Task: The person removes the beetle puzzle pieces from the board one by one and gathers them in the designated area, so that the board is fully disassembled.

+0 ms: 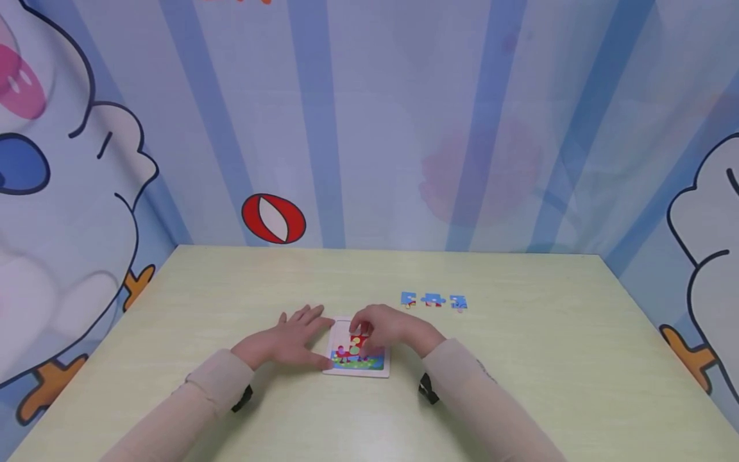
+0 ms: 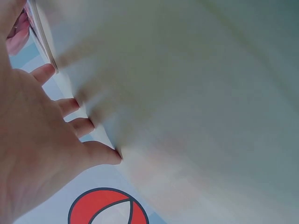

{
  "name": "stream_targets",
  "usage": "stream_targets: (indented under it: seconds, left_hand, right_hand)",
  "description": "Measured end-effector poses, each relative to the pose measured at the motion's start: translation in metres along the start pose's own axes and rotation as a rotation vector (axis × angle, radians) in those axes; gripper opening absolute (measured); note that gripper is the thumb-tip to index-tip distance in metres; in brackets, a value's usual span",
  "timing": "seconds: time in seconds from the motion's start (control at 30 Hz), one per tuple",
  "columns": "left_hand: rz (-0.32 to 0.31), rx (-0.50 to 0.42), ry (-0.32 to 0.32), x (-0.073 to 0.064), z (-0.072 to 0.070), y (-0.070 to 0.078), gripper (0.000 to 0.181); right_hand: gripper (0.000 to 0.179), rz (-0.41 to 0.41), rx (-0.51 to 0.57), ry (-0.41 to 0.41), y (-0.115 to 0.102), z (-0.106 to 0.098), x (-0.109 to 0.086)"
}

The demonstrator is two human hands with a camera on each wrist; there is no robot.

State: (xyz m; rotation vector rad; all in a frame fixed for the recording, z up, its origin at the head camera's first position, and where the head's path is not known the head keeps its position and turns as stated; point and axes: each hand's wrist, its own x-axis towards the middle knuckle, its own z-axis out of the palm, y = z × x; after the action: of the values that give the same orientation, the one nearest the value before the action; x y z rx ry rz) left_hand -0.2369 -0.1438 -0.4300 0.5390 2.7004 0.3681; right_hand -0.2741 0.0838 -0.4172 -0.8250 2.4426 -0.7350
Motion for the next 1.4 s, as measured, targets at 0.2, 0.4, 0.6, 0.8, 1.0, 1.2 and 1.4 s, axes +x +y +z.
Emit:
stream_targets:
  seconds: [0.2,0.4,0.6,0.8,1.0,1.2,1.4]
  left_hand:
    - [-0.004,-0.004,-0.004,-0.0014,-0.0016,0.0018,0.083]
    - [-0.004,0.014,-0.006,-0.001,-0.0012,0.0015,0.082]
    - [-0.006,0.015,-0.006,-0.0007,-0.0016,0.001,0.082]
    - [0.002,0.009,-0.005,-0.0007,-0.002,0.0007,0.082]
    - [0.002,0.015,-0.008,0.0,-0.0016,0.0005,0.083]
    - [0.001,0.019,-0.011,0.0002,-0.0009,0.0007,0.083]
    - [0.001,0.015,-0.009,0.0008,-0.0007,0.0002,0.083]
  right_hand:
    - [0.033,0.018,-0.02,-0.011,-0.0022,0.0035,0.0021]
    - [0.032,0.049,-0.032,-0.025,-0.0046,0.0049,0.0034]
    - [0.03,0.042,-0.05,-0.032,-0.0055,0.0057,0.0045]
    - [0.028,0.048,-0.051,-0.023,-0.0051,0.0068,0.0046]
    - [0.023,0.036,-0.052,-0.017,-0.0045,0.0074,0.0045]
    - [0.031,0.055,-0.015,-0.008,-0.0033,0.0091,0.004]
    - [0.031,0.065,-0.034,-0.003,-0.0036,0.0095,0.0041]
